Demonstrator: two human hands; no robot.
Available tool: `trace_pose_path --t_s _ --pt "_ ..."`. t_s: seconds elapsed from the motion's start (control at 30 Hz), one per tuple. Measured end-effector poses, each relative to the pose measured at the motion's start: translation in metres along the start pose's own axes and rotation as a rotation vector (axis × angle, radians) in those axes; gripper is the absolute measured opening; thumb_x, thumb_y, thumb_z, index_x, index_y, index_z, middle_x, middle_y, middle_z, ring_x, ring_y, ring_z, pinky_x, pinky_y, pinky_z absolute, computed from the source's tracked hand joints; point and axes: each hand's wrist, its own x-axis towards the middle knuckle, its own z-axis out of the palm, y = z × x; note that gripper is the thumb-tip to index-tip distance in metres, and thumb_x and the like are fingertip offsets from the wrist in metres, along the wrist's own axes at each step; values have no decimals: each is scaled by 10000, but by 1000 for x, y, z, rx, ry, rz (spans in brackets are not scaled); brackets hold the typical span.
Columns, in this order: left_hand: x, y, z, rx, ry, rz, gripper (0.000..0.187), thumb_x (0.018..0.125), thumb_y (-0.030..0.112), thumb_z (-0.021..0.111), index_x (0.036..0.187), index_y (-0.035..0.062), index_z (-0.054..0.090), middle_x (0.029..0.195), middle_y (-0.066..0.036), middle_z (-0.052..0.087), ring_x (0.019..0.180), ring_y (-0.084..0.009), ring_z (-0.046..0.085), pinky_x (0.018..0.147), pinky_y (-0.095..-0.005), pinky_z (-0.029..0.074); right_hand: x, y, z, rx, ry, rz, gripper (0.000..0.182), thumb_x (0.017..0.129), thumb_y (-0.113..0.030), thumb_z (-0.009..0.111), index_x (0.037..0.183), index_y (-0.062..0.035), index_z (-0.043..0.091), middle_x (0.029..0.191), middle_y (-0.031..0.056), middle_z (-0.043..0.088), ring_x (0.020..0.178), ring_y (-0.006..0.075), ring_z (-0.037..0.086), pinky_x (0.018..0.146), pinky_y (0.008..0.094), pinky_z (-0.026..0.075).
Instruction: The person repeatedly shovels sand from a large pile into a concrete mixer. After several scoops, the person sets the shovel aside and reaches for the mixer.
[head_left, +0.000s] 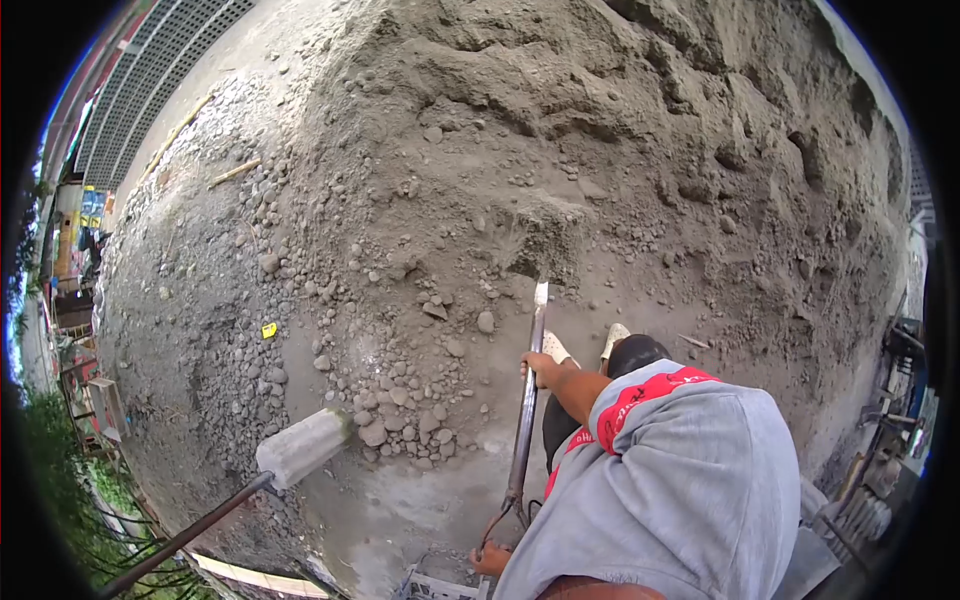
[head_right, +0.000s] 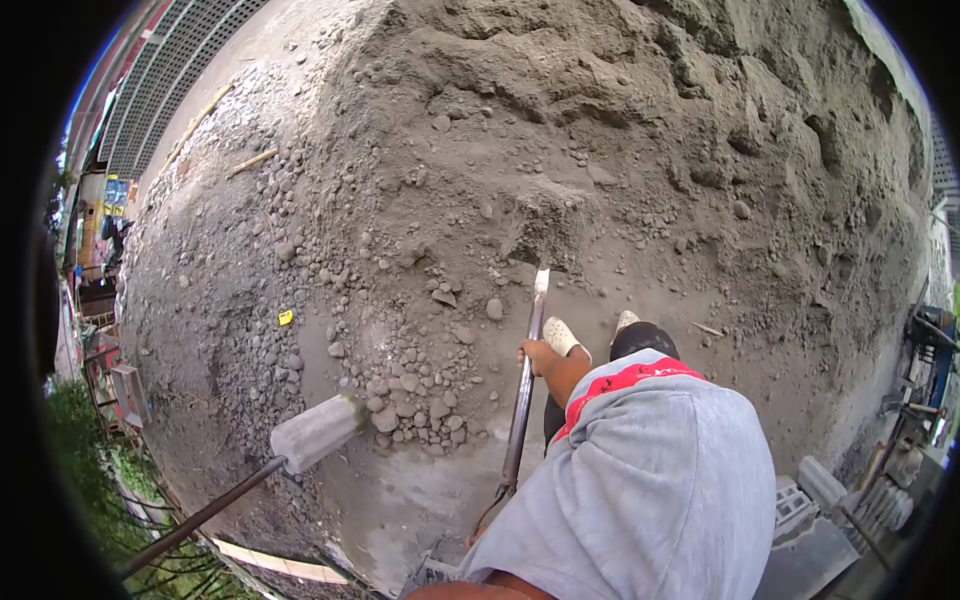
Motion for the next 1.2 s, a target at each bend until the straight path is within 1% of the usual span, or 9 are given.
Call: trace_pose_path --t_s 0.37,0.6,0.67,0.7,0.77,0.83,0.97,1.1,1.2 --pt "-16 69 -16 133 -213 699 179 604 -10 558 762 -64 495 594 -124 483 396 -178 433 325 -301 317 -14 71 -161 669 -32 -56 95 723 -68 579 671 -67 499 551 46 477 463 168 485 437 326 444" --pt "-113 -5 49 226 -899 1043 219 632 -1 529 836 -76 502 664 -125 550 464 -181 499 399 -298 402 -125 65 -442 1156 74 -334 87 714 -56 583 685 -63 501 568 44 493 469 152 501 444 311 451" --pt "-168 -24 83 101 -1112 452 214 626 -10 517 832 -64 502 644 -125 556 461 -173 500 409 -293 407 -161 74 -542 1253 193 -476 80 732 -53 573 689 -47 506 568 48 494 467 158 500 444 312 449" --pt "-207 -39 100 126 -1204 476 214 626 -10 517 832 -64 502 644 -125 556 461 -173 500 409 -293 407 -185 77 -599 1335 247 -542 82 743 -59 570 692 -40 509 570 52 496 464 163 498 441 314 442" --pt "-287 -68 94 365 -1789 1205 184 607 -14 529 783 -20 475 540 -101 515 422 -150 473 396 -278 375 -264 110 -687 1461 345 -593 106 761 -77 574 684 -33 514 570 59 498 457 174 494 440 326 428" --pt "-400 -108 92 297 -1909 950 108 634 0 520 720 10 455 519 -91 497 402 -158 467 387 -271 364 -356 141 -784 1554 419 -779 160 776 -114 583 658 -34 511 561 65 498 455 187 490 453 350 419" --pt "-633 -137 -89 364 -2459 663 83 662 34 508 735 -1 489 542 -65 461 432 -153 457 419 -287 406 -525 244 -928 1600 660 -1416 247 813 -218 576 649 -52 494 580 85 506 499 204 504 459 388 414" --pt "-721 -141 -313 949 -3174 143 95 743 33 587 715 -14 509 580 -59 491 492 -129 476 480 -273 408 -661 357 -966 1488 902 -2117 273 829 -175 529 903 34 369 690 92 484 552 192 515 481 308 464" --pt "-715 -125 -386 1181 -3558 236 184 749 106 672 740 -9 528 608 -50 546 499 -116 509 486 -247 409 -659 398 -979 1755 378 -2052 262 802 -106 551 928 21 359 781 126 455 636 223 524 561 302 510"
